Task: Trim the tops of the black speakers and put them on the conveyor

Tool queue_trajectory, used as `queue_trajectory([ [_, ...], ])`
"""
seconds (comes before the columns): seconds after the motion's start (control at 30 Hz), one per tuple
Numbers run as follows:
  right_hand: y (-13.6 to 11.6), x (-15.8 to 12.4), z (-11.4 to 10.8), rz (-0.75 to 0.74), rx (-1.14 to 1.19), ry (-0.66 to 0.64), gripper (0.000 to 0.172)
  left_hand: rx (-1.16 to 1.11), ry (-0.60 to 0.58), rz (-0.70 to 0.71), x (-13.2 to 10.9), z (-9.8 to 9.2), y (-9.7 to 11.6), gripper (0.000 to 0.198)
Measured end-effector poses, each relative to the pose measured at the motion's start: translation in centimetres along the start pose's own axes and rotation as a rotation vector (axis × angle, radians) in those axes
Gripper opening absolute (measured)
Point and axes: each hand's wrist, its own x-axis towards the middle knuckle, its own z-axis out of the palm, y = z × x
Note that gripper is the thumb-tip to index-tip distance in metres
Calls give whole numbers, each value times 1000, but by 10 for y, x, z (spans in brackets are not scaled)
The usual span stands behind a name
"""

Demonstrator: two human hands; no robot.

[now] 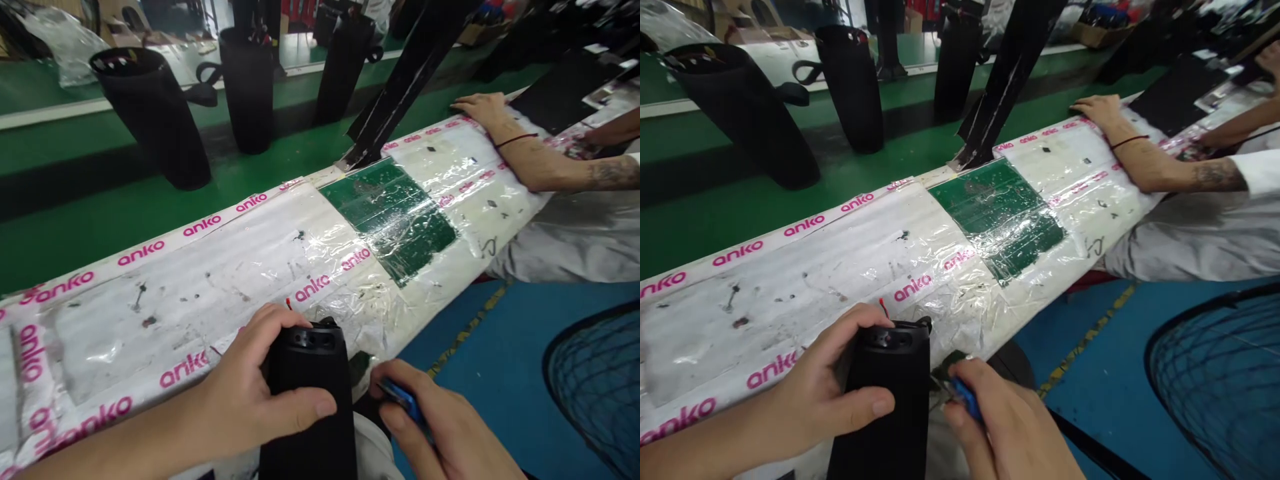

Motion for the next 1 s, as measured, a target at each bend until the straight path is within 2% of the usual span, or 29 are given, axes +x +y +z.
queue_trajectory([
  [0.07,-4,13,-6,-288,-293,52,22,-18,-26,-13,0,-3,0,37],
  [0.1,-6,21,-9,-366,-379,49,23,-27,-40,-11,-1,-5,-1,37],
  [0.17,-10,34,-12,-427,-472,37,24,-51,-62,-11,-1,-6,-3,37],
  [0.37,-12,44,-13,-459,-510,-14,25,-85,-86,-13,-5,-8,-11,43],
  [0.57,-11,45,-11,-431,-476,-56,29,-54,-126,7,-1,-11,-8,51],
  [0.77,-11,48,-7,-390,-522,-58,34,-171,-165,31,6,-12,-6,37],
  [0.9,-12,51,-8,-332,-505,-170,36,-177,-173,11,4,-13,-12,46],
  [1.0,-16,55,-14,-326,-484,-258,28,-142,-162,12,2,-13,-16,52],
])
